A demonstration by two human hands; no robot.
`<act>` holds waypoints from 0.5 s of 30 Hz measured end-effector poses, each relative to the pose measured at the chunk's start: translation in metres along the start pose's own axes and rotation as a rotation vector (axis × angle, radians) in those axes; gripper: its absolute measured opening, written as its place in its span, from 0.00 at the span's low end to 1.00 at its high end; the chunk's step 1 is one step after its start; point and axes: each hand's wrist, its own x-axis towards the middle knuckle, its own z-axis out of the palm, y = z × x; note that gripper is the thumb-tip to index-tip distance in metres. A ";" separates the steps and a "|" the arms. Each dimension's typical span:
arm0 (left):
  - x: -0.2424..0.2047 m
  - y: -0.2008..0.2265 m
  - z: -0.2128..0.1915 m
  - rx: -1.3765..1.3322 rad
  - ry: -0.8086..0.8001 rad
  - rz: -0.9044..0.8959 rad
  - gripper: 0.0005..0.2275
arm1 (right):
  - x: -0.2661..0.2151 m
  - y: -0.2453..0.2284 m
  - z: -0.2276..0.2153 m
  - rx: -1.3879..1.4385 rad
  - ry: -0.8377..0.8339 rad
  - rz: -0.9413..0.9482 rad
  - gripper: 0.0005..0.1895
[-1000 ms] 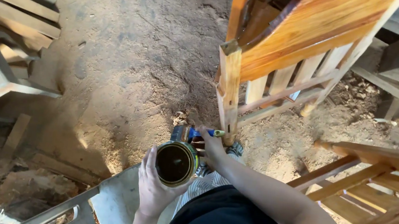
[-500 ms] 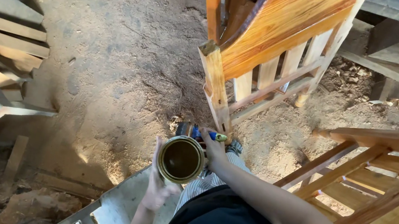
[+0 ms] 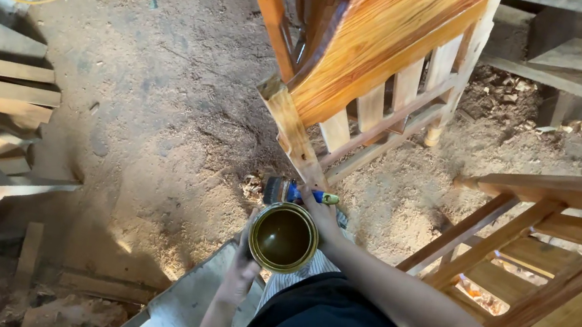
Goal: The person applies a dark wood stain to a wooden chair using a paintbrush. They dip the brush into a can of stain and coat the chair's backrest, legs, and seat slats.
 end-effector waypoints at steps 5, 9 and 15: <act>0.030 -0.001 0.021 0.616 -0.117 0.333 0.69 | 0.004 -0.032 -0.003 -0.090 0.029 0.010 0.28; 0.051 0.010 0.030 0.771 -0.066 0.497 0.64 | 0.007 -0.040 -0.005 -0.106 0.033 -0.025 0.25; 0.071 0.017 0.025 0.275 -0.319 0.432 0.52 | 0.029 -0.028 -0.018 0.083 -0.052 -0.094 0.17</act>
